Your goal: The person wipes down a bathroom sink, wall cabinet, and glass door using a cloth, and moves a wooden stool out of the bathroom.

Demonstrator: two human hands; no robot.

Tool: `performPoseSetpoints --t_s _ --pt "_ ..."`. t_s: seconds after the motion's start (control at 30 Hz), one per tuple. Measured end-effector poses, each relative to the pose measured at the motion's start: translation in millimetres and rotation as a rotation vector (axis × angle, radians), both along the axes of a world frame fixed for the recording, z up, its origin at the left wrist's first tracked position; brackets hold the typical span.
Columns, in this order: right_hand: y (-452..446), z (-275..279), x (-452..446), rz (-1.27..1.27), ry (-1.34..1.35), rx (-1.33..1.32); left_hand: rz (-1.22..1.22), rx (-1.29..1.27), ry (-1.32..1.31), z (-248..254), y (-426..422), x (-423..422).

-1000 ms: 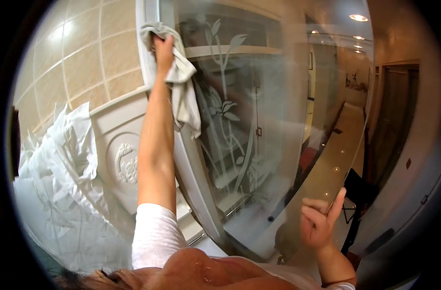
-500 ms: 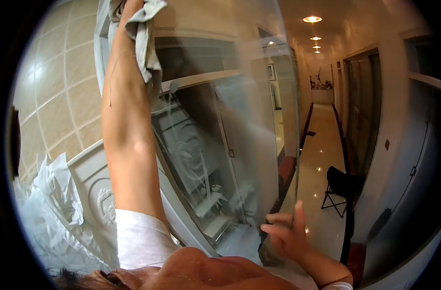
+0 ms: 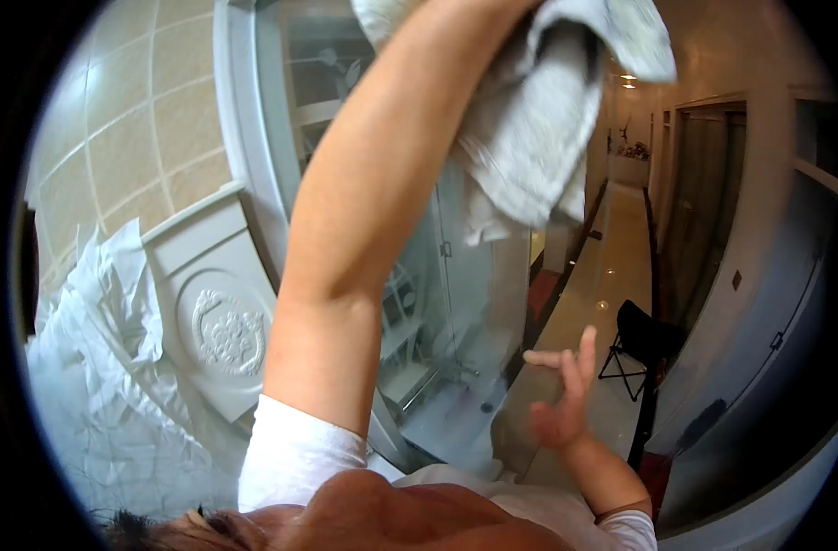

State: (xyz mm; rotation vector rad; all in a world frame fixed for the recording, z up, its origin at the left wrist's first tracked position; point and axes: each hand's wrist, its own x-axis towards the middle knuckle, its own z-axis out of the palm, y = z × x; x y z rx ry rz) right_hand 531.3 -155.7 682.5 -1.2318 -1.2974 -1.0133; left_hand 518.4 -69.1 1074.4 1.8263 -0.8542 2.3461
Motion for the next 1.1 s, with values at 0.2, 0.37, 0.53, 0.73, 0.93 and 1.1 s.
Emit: performPoseSetpoints --t_s 0.2,0.37,0.53,0.73,0.93,1.1 --pt "-3 1 -3 -0.053 0.042 -0.003 -0.04 0.025 0.102 -16 72 -6" --pt "-5 6 -8 -0.075 0.021 -0.065 0.092 -0.261 0.2 12 227 23" --pt "-8 7 -8 -0.197 0.017 -0.131 0.245 -0.508 0.245 -22 373 54" --pt "-5 12 -13 -0.201 0.082 -0.114 0.125 -0.463 0.263 -98 274 27" --pt "-35 60 -34 -0.451 -0.298 -0.166 -0.075 -0.064 0.217 -111 176 8" --pt "-50 124 -81 0.14 -0.506 -0.536 -0.032 -0.03 0.244 -101 169 8"
